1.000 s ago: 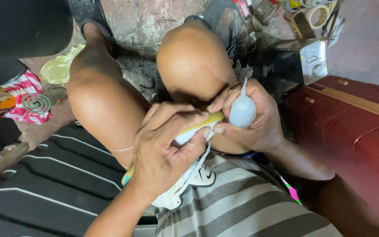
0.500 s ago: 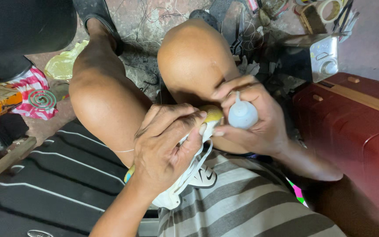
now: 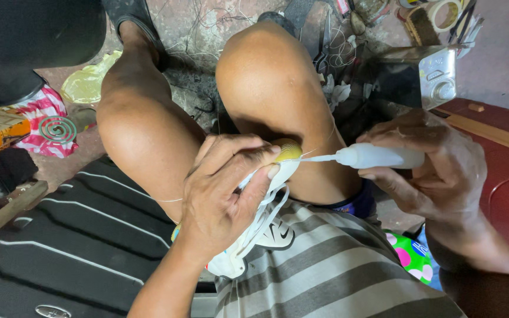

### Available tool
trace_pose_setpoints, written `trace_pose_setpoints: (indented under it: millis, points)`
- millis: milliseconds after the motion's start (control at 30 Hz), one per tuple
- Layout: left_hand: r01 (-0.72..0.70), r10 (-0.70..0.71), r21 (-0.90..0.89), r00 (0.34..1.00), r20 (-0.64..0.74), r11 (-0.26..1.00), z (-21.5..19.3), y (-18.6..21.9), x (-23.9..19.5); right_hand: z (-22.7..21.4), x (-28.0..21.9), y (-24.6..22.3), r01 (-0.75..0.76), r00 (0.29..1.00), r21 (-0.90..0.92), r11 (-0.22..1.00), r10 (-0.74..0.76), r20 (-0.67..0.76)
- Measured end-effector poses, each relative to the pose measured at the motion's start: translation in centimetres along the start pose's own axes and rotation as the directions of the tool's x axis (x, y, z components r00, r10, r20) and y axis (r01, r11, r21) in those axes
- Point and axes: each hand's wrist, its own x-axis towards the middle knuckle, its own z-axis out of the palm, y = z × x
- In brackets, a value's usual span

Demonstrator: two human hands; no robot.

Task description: The person is repairing a white and yellow sneaker by hand. They use a needle and thread to stitch the sole to the upper part of the shoe, and apply glue from a small bottle to the seam area.

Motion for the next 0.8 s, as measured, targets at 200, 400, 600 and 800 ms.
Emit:
trace_pose_setpoints:
  millis: [200,400,600,800]
  points:
    - [-0.022,0.021,0.03,1.0,0.012,0.999,-0.1,0.3,-0.1,0.1,0.2,-0.4,0.102,0.994,-0.173,0.98,-0.096,0.043]
    - [-0.026,0.026,0.036,1.0,-0.002,0.999,0.2,0.5,-0.3,0.2,0.3,-0.6,0.159,0.986,-0.237,0.958,-0.143,0.082]
    - [-0.036,0.037,0.05,0.999,-0.015,0.998,0.3,0.4,-0.5,0.2,0.6,-0.7,0.197,0.977,-0.269,0.943,-0.167,0.131]
    - [-0.025,0.027,0.051,0.999,-0.03,0.998,0.3,0.7,-0.5,0.1,1.2,-1.0,0.199,0.976,-0.277,0.94,-0.164,0.145]
